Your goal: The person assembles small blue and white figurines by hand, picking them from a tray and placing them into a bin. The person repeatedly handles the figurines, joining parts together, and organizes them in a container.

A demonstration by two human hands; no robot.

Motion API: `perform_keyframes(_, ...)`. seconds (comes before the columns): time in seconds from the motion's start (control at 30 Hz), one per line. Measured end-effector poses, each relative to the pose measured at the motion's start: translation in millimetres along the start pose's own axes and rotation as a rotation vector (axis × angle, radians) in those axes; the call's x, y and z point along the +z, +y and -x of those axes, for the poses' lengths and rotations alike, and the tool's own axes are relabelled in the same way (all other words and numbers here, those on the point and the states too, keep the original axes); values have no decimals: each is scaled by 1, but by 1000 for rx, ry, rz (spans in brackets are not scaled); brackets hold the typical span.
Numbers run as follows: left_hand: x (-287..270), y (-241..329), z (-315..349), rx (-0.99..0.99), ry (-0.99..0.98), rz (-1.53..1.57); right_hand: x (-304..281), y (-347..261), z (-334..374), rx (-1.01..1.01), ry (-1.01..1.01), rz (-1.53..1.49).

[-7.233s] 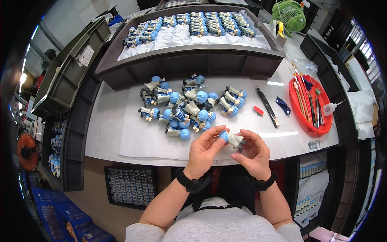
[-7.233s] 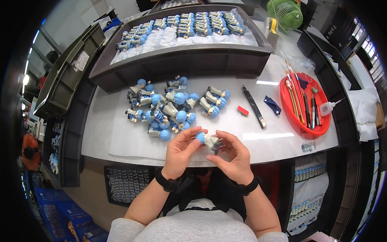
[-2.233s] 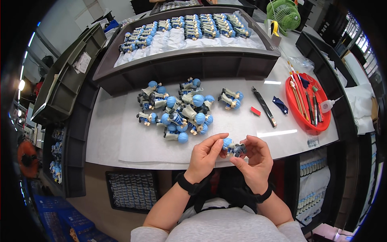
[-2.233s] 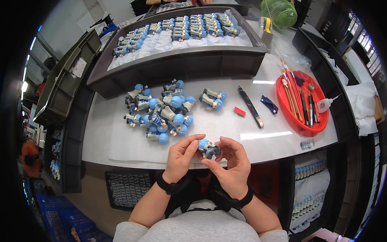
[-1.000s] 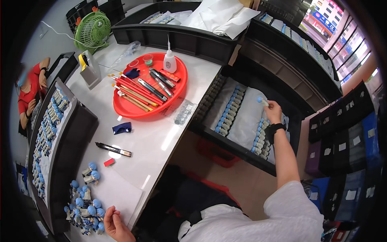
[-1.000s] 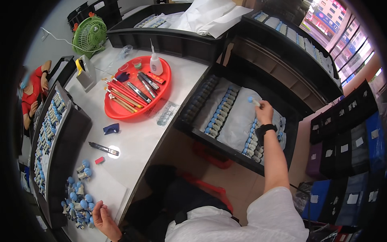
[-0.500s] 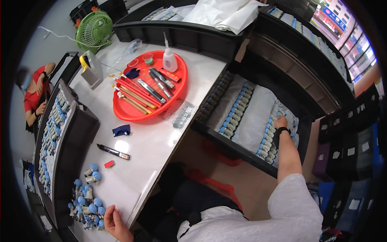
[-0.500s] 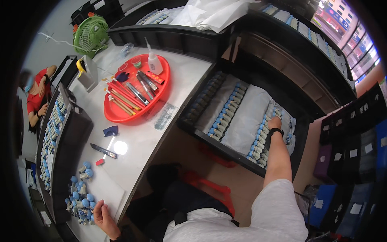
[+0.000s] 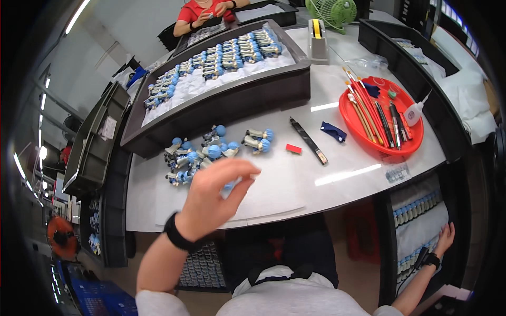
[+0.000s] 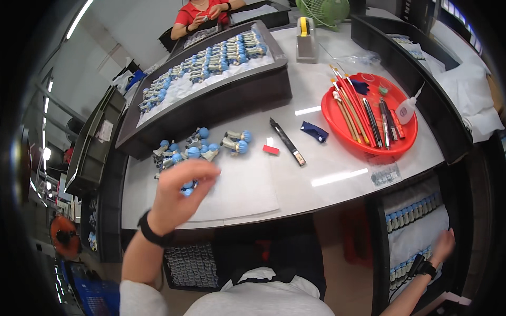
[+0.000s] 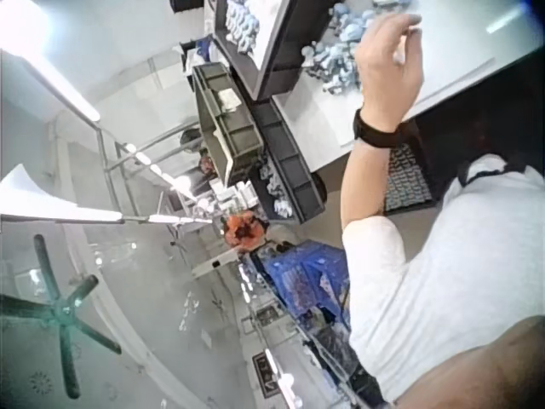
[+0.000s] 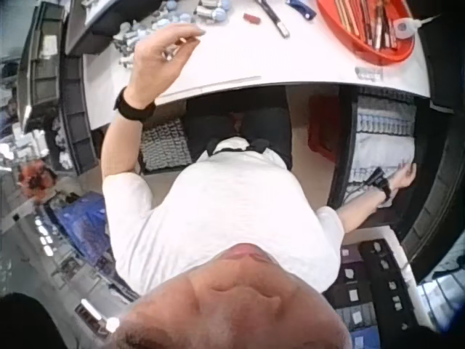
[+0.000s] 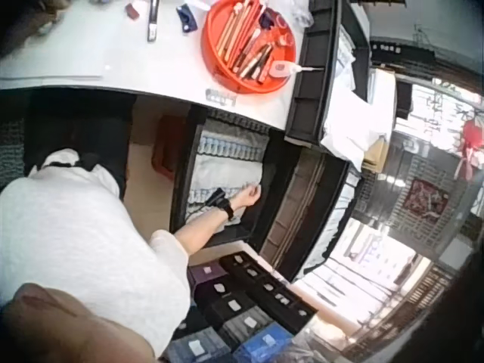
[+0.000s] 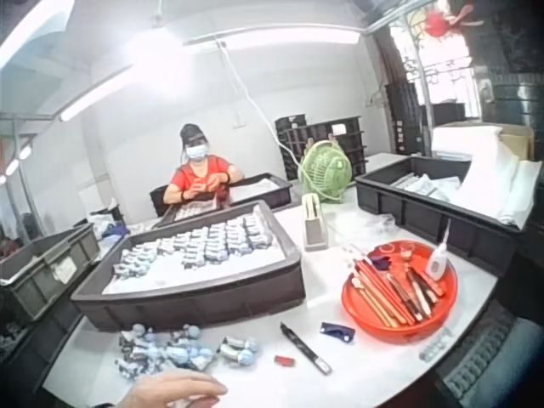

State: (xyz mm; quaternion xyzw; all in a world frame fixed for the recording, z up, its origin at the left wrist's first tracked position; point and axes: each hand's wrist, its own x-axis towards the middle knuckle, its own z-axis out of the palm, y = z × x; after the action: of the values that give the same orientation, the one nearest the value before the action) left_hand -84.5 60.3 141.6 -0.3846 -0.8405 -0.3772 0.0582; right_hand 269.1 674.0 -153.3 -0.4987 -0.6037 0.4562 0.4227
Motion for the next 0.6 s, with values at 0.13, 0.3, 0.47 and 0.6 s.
perform_keyframes(0.13, 0, -31, -55, 116, -183, -246, 97, -142, 101, -137, -283, -140)
perform_keyframes(0.3, 37, -73, -79, 59, -445, -646, 179, -220, 204, -234, -642, -287)
perform_keyframes(0.47, 52, -94, -66, 66, -401, -767, 215, -249, 273, -169, -845, -460)
perform_keyframes(0.6, 38, -87, -49, 68, -275, -531, 237, -270, 326, -76, -1037, -487)
